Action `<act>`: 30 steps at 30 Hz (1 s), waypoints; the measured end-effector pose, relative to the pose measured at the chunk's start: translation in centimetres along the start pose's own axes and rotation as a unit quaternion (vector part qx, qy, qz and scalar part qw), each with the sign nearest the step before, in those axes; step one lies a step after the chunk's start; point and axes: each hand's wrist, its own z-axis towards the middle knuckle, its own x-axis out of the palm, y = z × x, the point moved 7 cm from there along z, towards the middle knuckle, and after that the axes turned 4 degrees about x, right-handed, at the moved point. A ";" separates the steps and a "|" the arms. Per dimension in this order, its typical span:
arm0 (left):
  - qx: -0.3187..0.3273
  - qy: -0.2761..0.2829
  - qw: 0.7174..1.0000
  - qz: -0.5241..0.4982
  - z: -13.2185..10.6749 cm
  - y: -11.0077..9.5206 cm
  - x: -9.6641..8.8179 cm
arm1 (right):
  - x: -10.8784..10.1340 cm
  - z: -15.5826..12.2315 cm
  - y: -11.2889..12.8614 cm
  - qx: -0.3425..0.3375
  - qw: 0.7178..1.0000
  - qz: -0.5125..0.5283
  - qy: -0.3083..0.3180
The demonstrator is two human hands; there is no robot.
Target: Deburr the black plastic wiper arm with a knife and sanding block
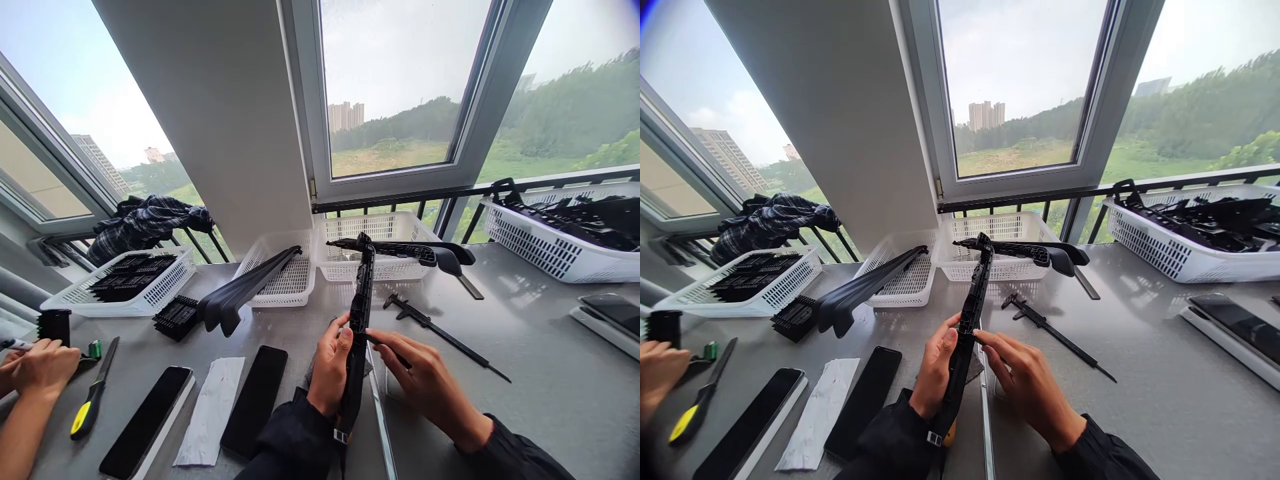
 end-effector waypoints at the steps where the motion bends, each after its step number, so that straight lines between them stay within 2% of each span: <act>1: 0.012 -0.004 1.000 0.007 0.0 -0.3 0.0 | 0.0 0.0 0.1 -0.002 1.000 0.000 -0.003; 6: 0.018 -0.017 0.999 0.029 -0.1 -0.3 0.0 | -0.1 0.0 0.9 -0.020 1.000 0.016 0.001; 13: 0.001 -0.019 1.000 0.003 -0.1 0.1 0.0 | -0.1 0.0 1.4 -0.030 1.000 0.003 -0.001; 20: -0.004 -0.007 1.000 0.011 -0.4 -0.3 0.6 | 0.1 -0.3 1.6 -0.045 0.999 0.003 -0.002; 25: -0.016 -0.025 1.000 -0.001 -0.5 0.1 0.4 | -0.2 -0.3 1.8 -0.049 0.999 0.003 -0.006; 30: 0.003 -0.033 0.999 0.014 -0.6 -0.1 0.5 | -0.5 -0.2 2.3 -0.041 0.999 0.001 -0.020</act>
